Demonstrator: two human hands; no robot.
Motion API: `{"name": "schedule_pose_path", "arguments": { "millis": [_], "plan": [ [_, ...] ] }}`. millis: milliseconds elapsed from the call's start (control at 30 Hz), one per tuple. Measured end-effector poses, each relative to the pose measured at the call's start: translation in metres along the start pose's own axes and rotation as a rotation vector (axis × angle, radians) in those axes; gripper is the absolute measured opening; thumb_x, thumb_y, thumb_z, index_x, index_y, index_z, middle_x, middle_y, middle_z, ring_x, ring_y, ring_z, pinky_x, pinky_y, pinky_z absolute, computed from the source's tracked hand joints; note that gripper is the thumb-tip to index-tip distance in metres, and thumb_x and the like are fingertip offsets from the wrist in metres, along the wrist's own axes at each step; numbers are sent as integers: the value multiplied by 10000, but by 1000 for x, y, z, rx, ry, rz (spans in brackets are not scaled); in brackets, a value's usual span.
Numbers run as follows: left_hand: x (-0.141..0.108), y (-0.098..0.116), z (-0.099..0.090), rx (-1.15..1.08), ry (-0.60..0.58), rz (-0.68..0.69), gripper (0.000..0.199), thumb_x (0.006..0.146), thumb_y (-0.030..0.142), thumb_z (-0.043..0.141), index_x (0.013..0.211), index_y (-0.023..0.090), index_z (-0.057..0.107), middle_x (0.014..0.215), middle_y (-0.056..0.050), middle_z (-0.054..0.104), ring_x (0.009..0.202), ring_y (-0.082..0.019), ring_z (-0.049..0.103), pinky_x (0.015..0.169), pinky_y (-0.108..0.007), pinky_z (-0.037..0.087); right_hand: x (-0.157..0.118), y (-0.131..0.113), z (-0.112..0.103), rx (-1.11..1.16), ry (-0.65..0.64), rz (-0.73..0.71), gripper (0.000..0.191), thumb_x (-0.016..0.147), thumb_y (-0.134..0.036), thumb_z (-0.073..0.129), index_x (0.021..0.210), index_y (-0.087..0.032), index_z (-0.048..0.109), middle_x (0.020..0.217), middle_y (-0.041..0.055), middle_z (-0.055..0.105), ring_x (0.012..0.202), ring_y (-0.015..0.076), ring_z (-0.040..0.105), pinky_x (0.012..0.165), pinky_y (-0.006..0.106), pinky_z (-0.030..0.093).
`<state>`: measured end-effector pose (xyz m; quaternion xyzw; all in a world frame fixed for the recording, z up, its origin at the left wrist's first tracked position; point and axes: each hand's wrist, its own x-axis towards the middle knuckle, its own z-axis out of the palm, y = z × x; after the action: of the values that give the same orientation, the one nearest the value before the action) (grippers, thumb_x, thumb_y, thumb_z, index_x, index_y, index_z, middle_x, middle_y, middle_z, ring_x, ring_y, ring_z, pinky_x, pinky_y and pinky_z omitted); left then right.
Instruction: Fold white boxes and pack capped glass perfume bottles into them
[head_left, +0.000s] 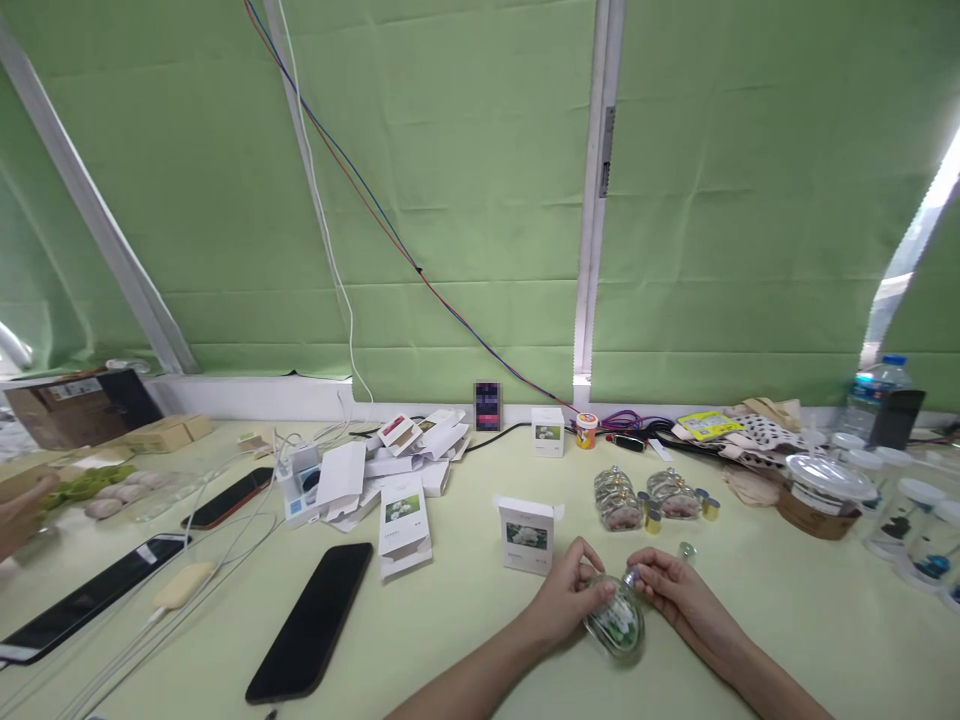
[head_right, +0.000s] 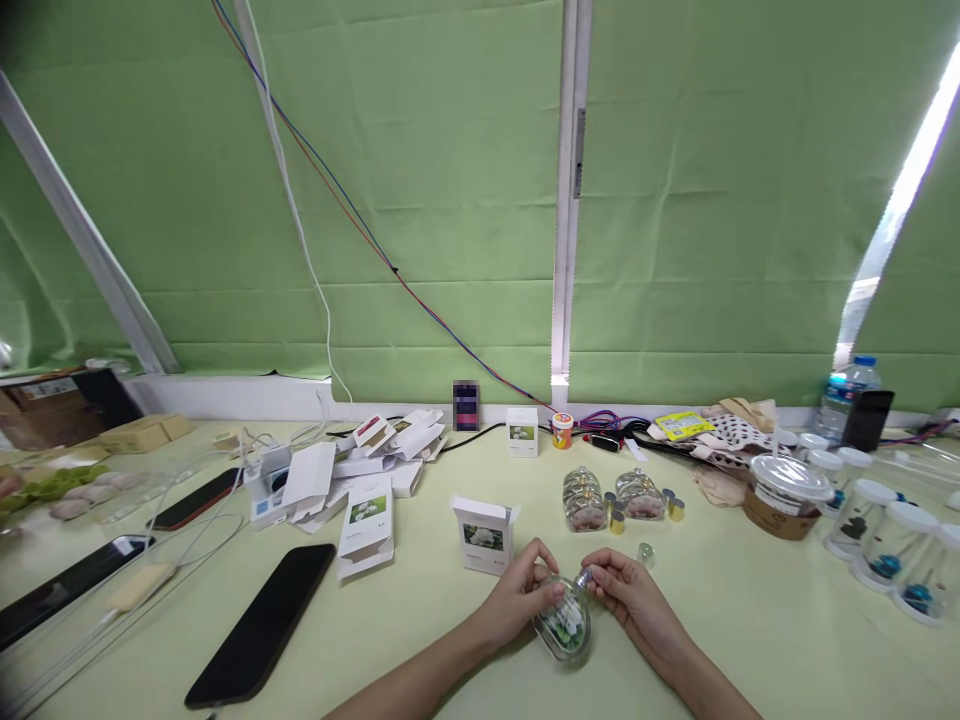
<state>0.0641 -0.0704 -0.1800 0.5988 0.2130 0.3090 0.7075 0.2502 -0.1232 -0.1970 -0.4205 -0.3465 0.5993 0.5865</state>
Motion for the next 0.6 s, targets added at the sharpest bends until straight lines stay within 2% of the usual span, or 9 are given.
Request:
{"name": "schedule_pose_path", "arguments": {
  "millis": [233,433,600],
  "plan": [
    [-1,-3,-3,60,-19,-9,450,687,484,725,849,195,420,557,103,448,492,-67,396,500,-180,294,-1,0,-1,8,3,-3,181,682,-289,800,801,-182,714,702,-36,642,605,55,556,629,131,475],
    [-1,-5,-5,99,-13,24,439,696,475,719,847,192,420,545,109,420,489,-61,347,481,-180,237,0,2,3,-23,12,-26,213,651,-322,818,786,-190,718,671,-41,635,581,52,528,598,132,455],
    [0,-6,-5,77,-23,15,476,666,501,732,839,195,411,555,102,454,489,-63,384,489,-180,276,0,3,4,-68,18,-45,236,642,-347,817,780,-187,714,638,-46,611,556,57,500,569,151,432]
  ]
}}
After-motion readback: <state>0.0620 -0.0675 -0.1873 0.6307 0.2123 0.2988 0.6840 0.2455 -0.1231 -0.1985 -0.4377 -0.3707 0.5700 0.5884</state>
